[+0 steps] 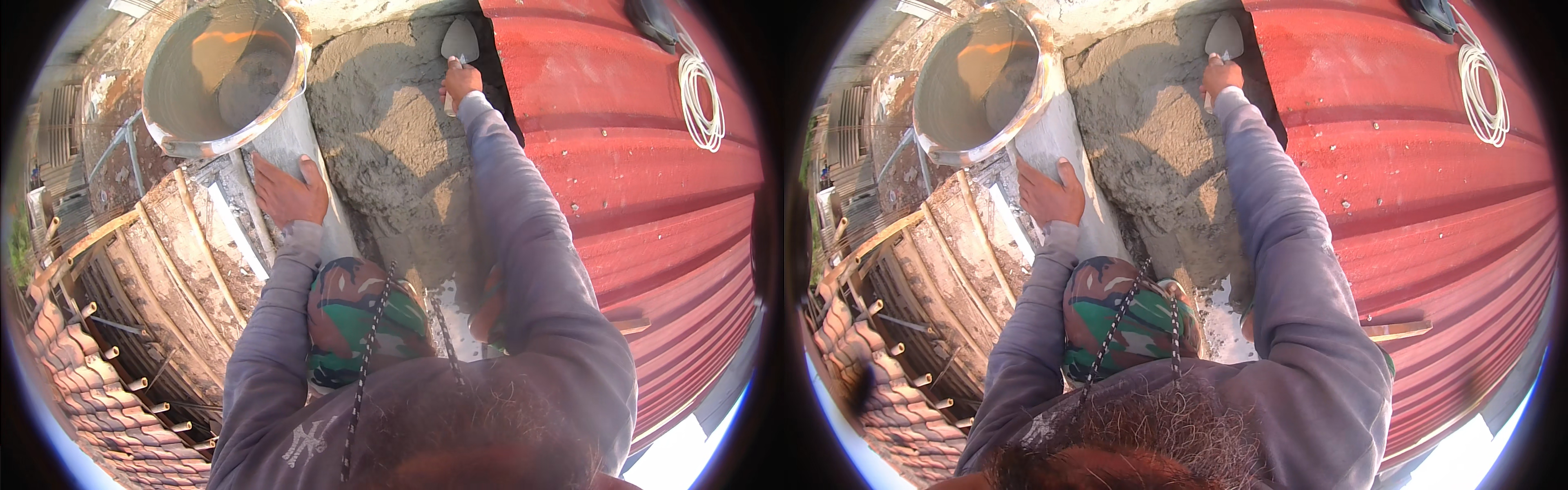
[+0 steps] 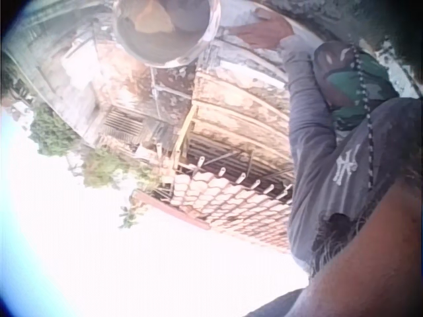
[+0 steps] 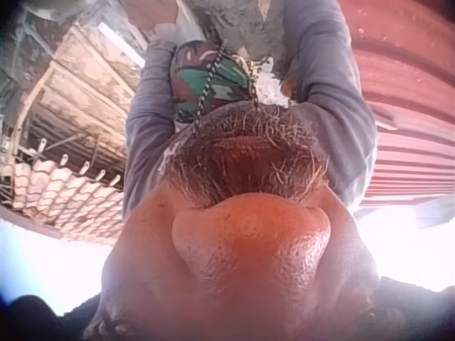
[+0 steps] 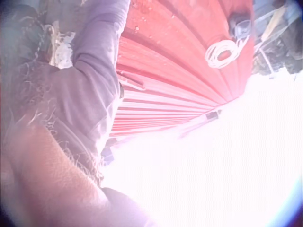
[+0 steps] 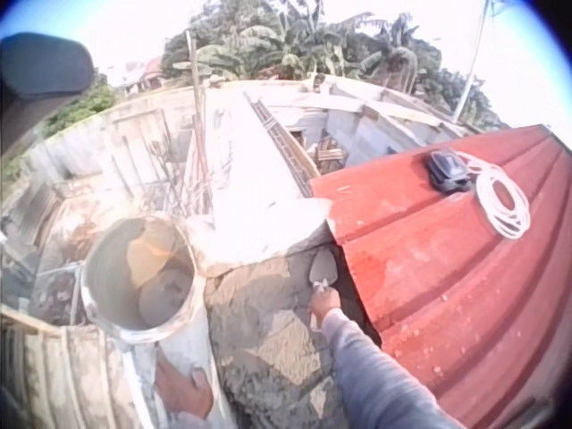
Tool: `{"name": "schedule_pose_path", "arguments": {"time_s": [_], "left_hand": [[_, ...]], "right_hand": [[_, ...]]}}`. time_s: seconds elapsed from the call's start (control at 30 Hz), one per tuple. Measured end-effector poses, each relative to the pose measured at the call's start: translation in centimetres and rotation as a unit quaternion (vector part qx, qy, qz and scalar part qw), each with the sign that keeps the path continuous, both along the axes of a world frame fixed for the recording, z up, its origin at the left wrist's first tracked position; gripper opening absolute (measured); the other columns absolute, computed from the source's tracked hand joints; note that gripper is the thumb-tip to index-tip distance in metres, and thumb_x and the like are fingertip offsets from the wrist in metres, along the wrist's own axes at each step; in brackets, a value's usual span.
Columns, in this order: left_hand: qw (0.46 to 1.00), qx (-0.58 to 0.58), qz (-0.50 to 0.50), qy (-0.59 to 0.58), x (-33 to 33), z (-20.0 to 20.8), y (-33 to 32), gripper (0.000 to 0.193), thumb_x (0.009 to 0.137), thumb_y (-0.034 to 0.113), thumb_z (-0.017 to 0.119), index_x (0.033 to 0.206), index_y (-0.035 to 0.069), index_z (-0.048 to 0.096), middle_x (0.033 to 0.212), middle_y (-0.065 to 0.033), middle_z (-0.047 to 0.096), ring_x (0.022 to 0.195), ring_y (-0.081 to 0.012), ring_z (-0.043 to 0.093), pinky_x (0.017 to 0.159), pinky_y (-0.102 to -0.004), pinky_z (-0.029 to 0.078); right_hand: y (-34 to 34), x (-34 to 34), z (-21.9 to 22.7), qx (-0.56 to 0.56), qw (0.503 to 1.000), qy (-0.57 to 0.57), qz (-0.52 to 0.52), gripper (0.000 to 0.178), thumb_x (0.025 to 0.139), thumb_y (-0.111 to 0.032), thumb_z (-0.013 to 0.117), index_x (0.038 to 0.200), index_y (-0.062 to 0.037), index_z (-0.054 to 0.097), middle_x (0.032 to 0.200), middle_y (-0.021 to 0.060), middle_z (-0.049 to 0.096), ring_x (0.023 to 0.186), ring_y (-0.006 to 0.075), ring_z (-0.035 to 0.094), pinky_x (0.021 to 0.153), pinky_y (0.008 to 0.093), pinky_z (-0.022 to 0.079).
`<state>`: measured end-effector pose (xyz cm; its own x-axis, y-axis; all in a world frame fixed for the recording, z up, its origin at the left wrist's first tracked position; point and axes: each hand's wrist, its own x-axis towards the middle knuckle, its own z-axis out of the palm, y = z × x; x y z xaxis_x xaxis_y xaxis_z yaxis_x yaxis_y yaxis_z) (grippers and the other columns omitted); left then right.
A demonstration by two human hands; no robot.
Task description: The person applies wet cement to a roof ledge using a trowel from a bucket. They then use a wooden straight edge to level and smooth the surface of the cement along the length of the ledge.
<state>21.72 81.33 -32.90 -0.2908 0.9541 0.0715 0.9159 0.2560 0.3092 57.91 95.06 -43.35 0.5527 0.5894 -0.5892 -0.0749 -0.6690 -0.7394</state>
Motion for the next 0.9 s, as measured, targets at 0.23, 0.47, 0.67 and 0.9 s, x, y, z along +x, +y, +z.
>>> {"name": "schedule_pose_path", "arguments": {"time_s": [0.23,0.47,0.67,0.9], "left_hand": [[1.0,0.022,-0.011,0.004,0.2,-0.5,0.2,0.09,0.099,0.048,0.061,0.162,-0.008,0.028,0.154,-0.0324,0.048,0.14,-0.0475,0.049,0.118,-0.0573,0.033],[0.999,0.026,-0.001,0.027,-0.8,-0.4,-0.1,0.093,0.097,0.049,0.061,0.161,-0.011,0.028,0.154,-0.032,0.049,0.14,-0.0463,0.049,0.116,-0.0543,0.035],[1.0,0.012,-0.006,0.021,-0.7,-0.5,-0.2,0.092,0.097,0.05,0.061,0.16,-0.01,0.03,0.154,-0.0314,0.049,0.14,-0.0454,0.049,0.116,-0.0544,0.035],[1.0,0.015,-0.006,0.014,-0.3,-0.7,0.1,0.093,0.097,0.051,0.061,0.161,-0.01,0.03,0.155,-0.0311,0.049,0.142,-0.0451,0.049,0.118,-0.0546,0.034]], "right_hand": [[4.5,1.8,-1.1,0.054,0.942,0.224,-0.244,0.036,0.111,-0.035,0.053,0.123,-0.0008,0.053,0.094,0.0184,0.063,0.073,0.0338,0.065,0.064,0.0524,0.057],[8.8,-2.8,2.0,0.096,0.938,0.248,-0.223,0.017,0.111,-0.021,0.048,0.121,-0.0082,0.051,0.097,0.0145,0.062,0.082,0.032,0.062,0.067,0.0514,0.052],[8.1,0.0,-3.5,0.113,0.896,0.308,-0.301,0.028,0.112,-0.021,0.044,0.132,0.0001,0.044,0.107,0.0234,0.062,0.086,0.0363,0.065,0.076,0.0579,0.059],[-2.3,-2.0,-1.6,0.089,0.871,0.288,-0.389,0.028,0.112,-0.025,0.045,0.128,-0.0024,0.046,0.11,0.0175,0.059,0.088,0.0331,0.062,0.077,0.0553,0.055]]}}
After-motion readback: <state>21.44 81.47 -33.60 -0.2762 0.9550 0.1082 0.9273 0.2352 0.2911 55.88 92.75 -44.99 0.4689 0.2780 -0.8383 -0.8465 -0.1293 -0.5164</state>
